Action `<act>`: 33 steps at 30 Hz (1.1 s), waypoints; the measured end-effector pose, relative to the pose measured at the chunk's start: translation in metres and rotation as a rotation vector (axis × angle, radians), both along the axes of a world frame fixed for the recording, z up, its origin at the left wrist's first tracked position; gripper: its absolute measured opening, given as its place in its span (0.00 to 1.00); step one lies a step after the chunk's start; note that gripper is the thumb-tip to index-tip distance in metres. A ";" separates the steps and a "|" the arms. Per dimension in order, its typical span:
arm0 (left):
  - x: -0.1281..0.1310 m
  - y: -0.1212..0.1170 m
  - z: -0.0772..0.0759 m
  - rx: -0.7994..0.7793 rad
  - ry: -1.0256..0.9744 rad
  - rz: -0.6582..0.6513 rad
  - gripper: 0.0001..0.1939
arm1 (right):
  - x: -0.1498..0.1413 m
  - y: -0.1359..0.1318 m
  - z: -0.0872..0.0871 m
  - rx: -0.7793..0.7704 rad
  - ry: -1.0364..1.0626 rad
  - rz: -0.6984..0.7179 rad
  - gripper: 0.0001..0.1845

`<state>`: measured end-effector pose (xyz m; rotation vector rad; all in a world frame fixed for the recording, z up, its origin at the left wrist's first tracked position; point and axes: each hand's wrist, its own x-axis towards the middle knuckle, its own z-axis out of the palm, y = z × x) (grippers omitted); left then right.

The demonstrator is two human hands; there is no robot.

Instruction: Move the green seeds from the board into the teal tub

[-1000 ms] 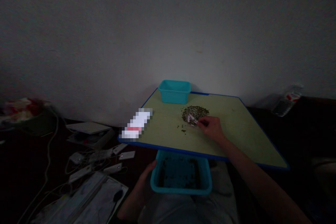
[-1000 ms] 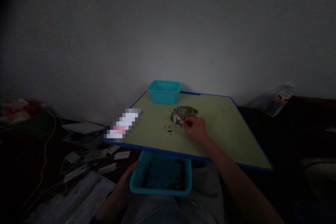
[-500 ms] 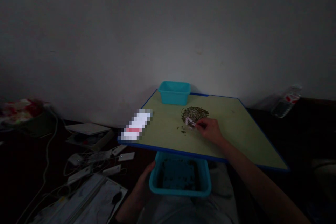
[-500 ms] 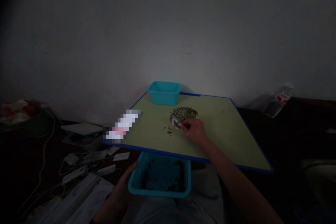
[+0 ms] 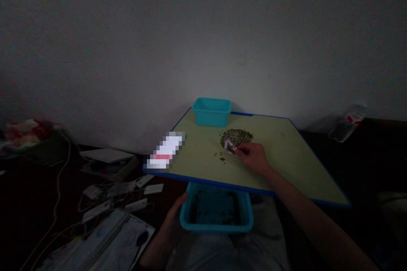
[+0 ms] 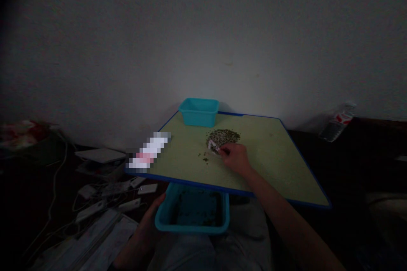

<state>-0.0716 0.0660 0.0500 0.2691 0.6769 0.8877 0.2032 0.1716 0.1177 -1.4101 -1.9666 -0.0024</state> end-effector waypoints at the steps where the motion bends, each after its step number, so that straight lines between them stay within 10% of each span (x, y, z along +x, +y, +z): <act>1: 0.000 0.000 -0.001 0.000 0.002 0.010 0.18 | 0.000 0.000 -0.001 0.003 -0.006 0.005 0.09; 33: -0.012 0.005 0.007 0.005 0.078 0.012 0.16 | -0.021 0.011 0.004 -0.081 -0.118 0.019 0.10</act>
